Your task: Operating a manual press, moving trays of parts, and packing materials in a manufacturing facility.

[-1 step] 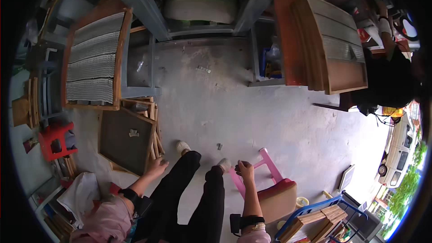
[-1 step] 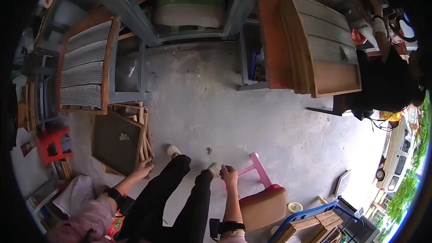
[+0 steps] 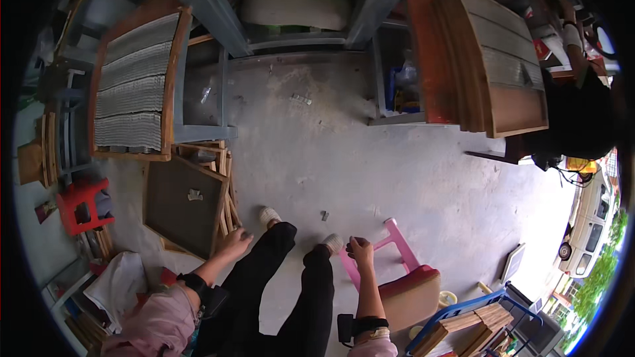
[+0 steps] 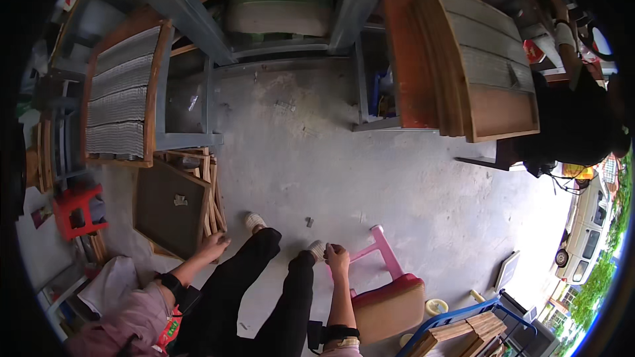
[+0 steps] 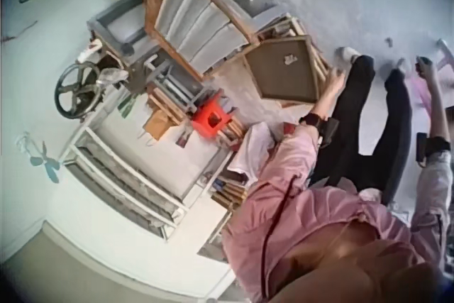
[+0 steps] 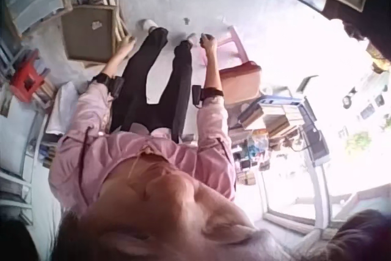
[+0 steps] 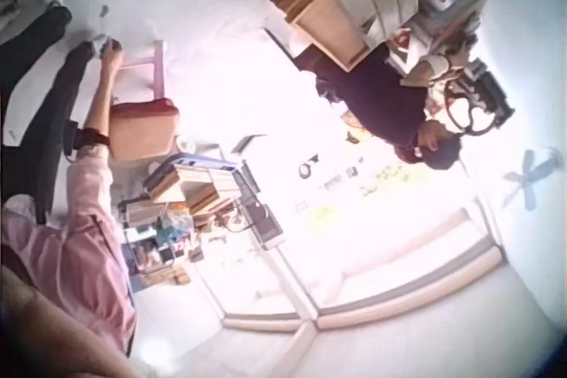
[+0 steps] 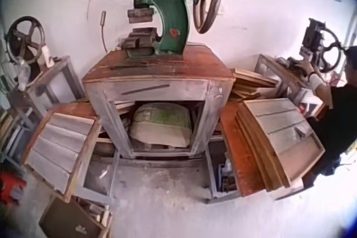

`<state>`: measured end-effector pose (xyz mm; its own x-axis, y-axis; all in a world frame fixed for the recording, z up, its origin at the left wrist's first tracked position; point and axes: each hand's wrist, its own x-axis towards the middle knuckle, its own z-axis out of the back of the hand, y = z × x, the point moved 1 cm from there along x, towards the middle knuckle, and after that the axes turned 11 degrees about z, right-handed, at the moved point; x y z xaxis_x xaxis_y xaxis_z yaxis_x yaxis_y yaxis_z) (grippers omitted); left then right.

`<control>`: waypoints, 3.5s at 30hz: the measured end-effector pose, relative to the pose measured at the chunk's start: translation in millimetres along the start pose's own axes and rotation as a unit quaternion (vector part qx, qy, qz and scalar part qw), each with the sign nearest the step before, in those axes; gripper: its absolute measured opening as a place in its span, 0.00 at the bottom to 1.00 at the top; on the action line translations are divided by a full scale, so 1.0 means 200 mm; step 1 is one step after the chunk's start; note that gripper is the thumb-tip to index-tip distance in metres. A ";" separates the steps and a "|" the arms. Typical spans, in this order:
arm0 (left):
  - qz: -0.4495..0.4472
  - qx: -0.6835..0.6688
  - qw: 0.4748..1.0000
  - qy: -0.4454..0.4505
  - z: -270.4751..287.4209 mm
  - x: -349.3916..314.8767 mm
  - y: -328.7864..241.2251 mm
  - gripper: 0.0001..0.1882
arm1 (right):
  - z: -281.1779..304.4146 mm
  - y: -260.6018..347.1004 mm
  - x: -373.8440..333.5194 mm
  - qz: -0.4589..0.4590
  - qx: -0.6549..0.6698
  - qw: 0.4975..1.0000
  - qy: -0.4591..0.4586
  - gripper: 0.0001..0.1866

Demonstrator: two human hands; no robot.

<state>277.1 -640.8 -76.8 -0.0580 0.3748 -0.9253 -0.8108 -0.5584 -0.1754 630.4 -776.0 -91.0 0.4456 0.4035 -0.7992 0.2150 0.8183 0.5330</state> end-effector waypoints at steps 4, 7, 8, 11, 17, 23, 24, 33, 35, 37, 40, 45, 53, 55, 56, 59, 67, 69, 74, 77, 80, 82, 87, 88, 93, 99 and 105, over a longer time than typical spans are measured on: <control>-0.160 0.081 0.976 -0.122 -0.29 0.52 -0.38 0.13 | -0.20 -0.53 0.49 0.054 -0.101 0.993 -0.028 0.17; -0.275 0.097 0.938 -0.189 -0.56 1.05 -0.75 0.13 | -0.41 -0.79 0.81 0.085 -0.171 0.977 -0.095 0.22; -0.296 0.109 0.930 -0.190 -0.64 1.20 -0.88 0.14 | -0.47 -0.89 0.89 0.074 -0.184 0.973 -0.119 0.25; -0.394 0.146 0.870 -0.259 -0.73 1.62 -1.16 0.17 | -0.77 -1.13 1.06 0.049 -0.169 0.971 -0.160 0.34; -0.514 0.258 0.721 -0.387 -0.85 2.14 -1.44 0.19 | -0.96 -1.40 1.15 0.124 -0.112 0.940 -0.297 0.24; -0.445 0.352 0.777 -0.271 -0.72 2.32 -1.52 0.17 | -0.99 -1.50 1.19 0.126 -0.161 0.924 -0.322 0.16; -0.469 0.340 0.748 -0.324 -0.63 2.34 -1.55 0.16 | -0.99 -1.50 1.20 0.132 -0.162 0.922 -0.327 0.16; -0.404 0.288 0.785 -0.371 -0.23 2.43 -1.54 0.16 | -1.00 -1.15 1.23 0.207 -0.144 0.924 -0.287 0.12; -0.314 0.158 0.874 -0.335 -0.27 2.39 -1.48 0.19 | -1.00 -0.99 1.22 0.214 -0.072 0.931 -0.288 0.12; -0.263 0.125 0.876 -0.385 -0.32 2.34 -1.36 0.19 | -0.96 -0.87 1.19 0.247 -0.100 0.927 -0.265 0.10; -0.214 0.044 0.935 -0.278 -0.49 2.18 -1.15 0.09 | -0.82 -0.69 1.11 0.239 0.216 0.930 -0.176 0.10; -0.208 -0.167 0.944 0.194 -0.67 1.43 -0.77 0.06 | -0.61 -0.16 0.59 0.337 0.064 0.928 -0.145 0.11; -0.068 -0.625 0.678 0.381 -0.32 -0.29 0.03 0.19 | -0.86 0.25 -0.79 0.689 -0.381 0.602 0.134 0.08; -0.051 -0.694 0.645 0.316 -0.31 -0.57 0.24 0.21 | -0.93 0.19 -1.09 0.714 -0.412 0.517 0.233 0.07; -0.069 -0.719 0.649 0.239 -0.31 -0.70 0.37 0.20 | -0.96 0.13 -1.23 0.706 -0.424 0.482 0.300 0.08; -0.103 -0.793 0.587 0.124 -0.43 -1.00 0.77 0.16 | -1.02 -0.07 -1.51 0.651 -0.402 0.435 0.474 0.12; 0.127 -0.922 0.346 -0.116 -1.15 -1.53 1.75 0.18 | -0.97 -0.53 -1.80 0.578 -0.456 0.353 0.578 0.15; 0.241 -0.868 0.403 -0.164 -1.41 -1.59 1.98 0.18 | -0.98 -0.62 -1.76 0.570 -0.533 0.279 0.560 0.13; 0.429 -0.584 0.646 -0.239 -1.93 -1.83 2.35 0.22 | -1.27 -1.03 -1.91 0.504 -0.654 0.145 0.545 0.13; 0.436 -0.553 0.675 -0.221 -2.34 -1.87 2.56 0.21 | -1.53 -1.53 -2.08 0.508 -0.635 0.137 0.566 0.13; 0.408 -0.558 0.700 -0.180 -2.62 -1.98 2.69 0.19 | -1.73 -2.15 -2.21 0.482 -0.620 0.185 0.591 0.11; 0.438 -0.609 0.623 -0.220 -2.69 -2.06 2.90 0.18 | -1.85 -2.56 -2.26 0.436 -0.641 0.190 0.602 0.11; 0.472 -0.620 0.574 -0.250 -2.99 -2.04 3.06 0.17 | -2.08 -3.57 -2.28 0.437 -0.650 0.073 0.618 0.11; 0.484 -0.622 0.548 -0.281 -3.02 -2.02 3.10 0.16 | -2.12 -3.74 -2.25 0.442 -0.638 0.056 0.628 0.10; 0.509 -0.626 0.450 -0.382 -3.15 -1.96 3.27 0.16 | -2.25 -4.51 -1.96 0.482 -0.593 -0.079 0.640 0.11; 0.415 -0.737 0.378 -0.376 -3.06 -1.95 3.51 0.13 | -2.28 -4.92 -1.63 0.609 -0.482 -0.229 0.587 0.12; 0.434 -0.729 0.321 -0.422 -2.92 -1.86 3.52 0.14 | -2.32 -4.61 -1.86 0.453 -0.602 -0.161 0.637 0.13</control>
<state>68.9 -1605.9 -51.7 -0.5293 -0.6655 -0.5263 0.8215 -0.2467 -0.5142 -136.5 -1491.3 -413.1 -0.5915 -0.6980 -0.4037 0.3646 -0.6781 0.6382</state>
